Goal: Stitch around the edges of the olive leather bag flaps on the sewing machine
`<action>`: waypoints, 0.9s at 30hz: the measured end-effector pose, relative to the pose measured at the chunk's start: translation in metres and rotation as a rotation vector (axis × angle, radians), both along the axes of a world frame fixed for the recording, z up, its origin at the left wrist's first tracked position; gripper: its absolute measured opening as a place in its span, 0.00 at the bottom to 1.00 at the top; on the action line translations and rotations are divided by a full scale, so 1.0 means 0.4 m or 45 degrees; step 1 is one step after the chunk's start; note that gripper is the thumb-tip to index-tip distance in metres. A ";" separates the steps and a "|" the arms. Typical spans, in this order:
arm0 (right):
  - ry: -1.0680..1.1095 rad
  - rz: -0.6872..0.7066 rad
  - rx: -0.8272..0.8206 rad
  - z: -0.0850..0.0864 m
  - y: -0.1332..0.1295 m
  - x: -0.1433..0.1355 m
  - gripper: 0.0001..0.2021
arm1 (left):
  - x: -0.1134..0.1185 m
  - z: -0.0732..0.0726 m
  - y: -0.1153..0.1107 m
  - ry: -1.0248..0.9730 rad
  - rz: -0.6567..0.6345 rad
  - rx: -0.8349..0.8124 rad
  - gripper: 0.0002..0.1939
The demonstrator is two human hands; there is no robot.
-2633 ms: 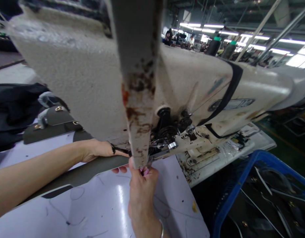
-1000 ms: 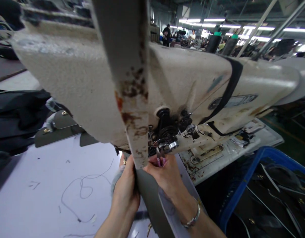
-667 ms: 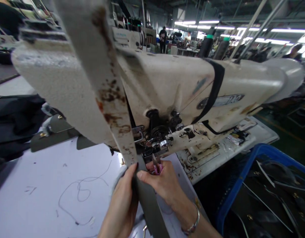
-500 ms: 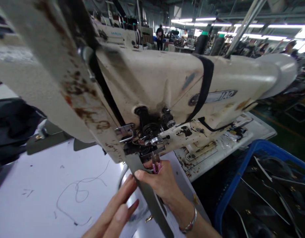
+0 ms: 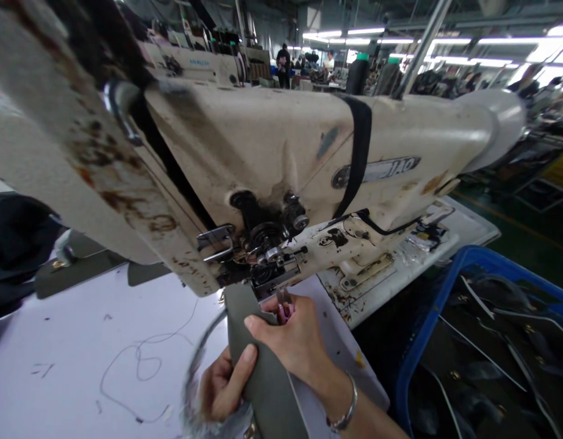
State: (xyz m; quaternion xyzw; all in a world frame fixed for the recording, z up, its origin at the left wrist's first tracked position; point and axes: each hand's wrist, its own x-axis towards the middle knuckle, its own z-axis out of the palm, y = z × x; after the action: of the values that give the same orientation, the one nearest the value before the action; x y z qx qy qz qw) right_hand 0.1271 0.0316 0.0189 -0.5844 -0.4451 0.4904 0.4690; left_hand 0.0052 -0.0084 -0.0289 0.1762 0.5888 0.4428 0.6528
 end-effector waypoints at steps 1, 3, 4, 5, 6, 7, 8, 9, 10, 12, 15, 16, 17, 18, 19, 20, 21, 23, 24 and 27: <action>-0.035 -0.013 0.015 0.000 0.001 0.001 0.09 | -0.003 0.005 0.002 -0.004 -0.016 -0.031 0.29; -0.071 -0.043 0.011 -0.004 0.001 0.003 0.11 | -0.016 0.002 0.010 0.002 -0.025 -0.025 0.28; -0.075 -0.053 -0.002 -0.006 0.001 0.004 0.12 | -0.022 -0.004 0.014 0.013 -0.007 -0.002 0.28; -0.073 -0.057 -0.014 -0.008 0.000 0.006 0.13 | -0.027 -0.012 0.016 0.021 0.010 0.028 0.28; -0.068 -0.057 -0.024 -0.009 -0.002 0.010 0.13 | -0.031 -0.019 0.017 0.030 0.021 0.057 0.28; -0.063 -0.046 -0.028 -0.010 -0.004 0.016 0.13 | -0.033 -0.024 0.017 0.034 0.023 0.076 0.27; -0.060 -0.021 -0.022 -0.008 -0.006 0.025 0.13 | -0.032 -0.027 0.016 0.036 0.024 0.082 0.27; -0.059 0.023 -0.001 -0.005 -0.008 0.035 0.11 | -0.030 -0.026 0.015 0.042 0.029 0.079 0.27; -0.059 0.080 0.033 -0.001 -0.010 0.046 0.10 | -0.027 -0.021 0.013 0.052 0.037 0.061 0.27; -0.093 0.185 0.127 0.011 -0.013 0.068 0.10 | -0.016 0.000 0.012 0.068 0.066 -0.018 0.28; -0.215 0.288 0.232 0.031 -0.013 0.089 0.14 | 0.002 0.045 0.018 0.039 0.132 -0.137 0.26; -0.245 0.307 0.248 0.037 -0.012 0.092 0.15 | 0.008 0.059 0.022 0.024 0.162 -0.166 0.25; -0.260 0.324 0.254 0.041 -0.011 0.093 0.15 | 0.012 0.070 0.026 0.013 0.195 -0.185 0.23; -0.262 0.337 0.249 0.043 -0.009 0.093 0.15 | 0.016 0.079 0.030 0.003 0.223 -0.197 0.22; -0.254 0.339 0.236 0.045 -0.006 0.093 0.15 | 0.018 0.085 0.033 -0.010 0.238 -0.209 0.21; -0.243 0.334 0.217 0.045 -0.004 0.092 0.14 | 0.020 0.088 0.036 -0.027 0.248 -0.216 0.21; -0.228 0.326 0.197 0.045 -0.001 0.091 0.14 | 0.021 0.090 0.038 -0.041 0.255 -0.225 0.21; -0.185 0.310 0.168 0.043 0.006 0.088 0.14 | 0.023 0.093 0.042 -0.060 0.268 -0.238 0.21; -0.165 0.307 0.160 0.043 0.010 0.087 0.15 | 0.024 0.095 0.044 -0.062 0.277 -0.237 0.21; -0.133 0.291 0.141 0.040 0.020 0.079 0.15 | 0.029 0.104 0.052 -0.066 0.314 -0.218 0.20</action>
State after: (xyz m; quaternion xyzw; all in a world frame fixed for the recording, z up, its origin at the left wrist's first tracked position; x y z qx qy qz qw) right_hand 0.1586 0.0397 0.0350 -0.5280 -0.5589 0.4841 0.4177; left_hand 0.0169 0.0123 0.0126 0.0347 0.6245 0.4720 0.6213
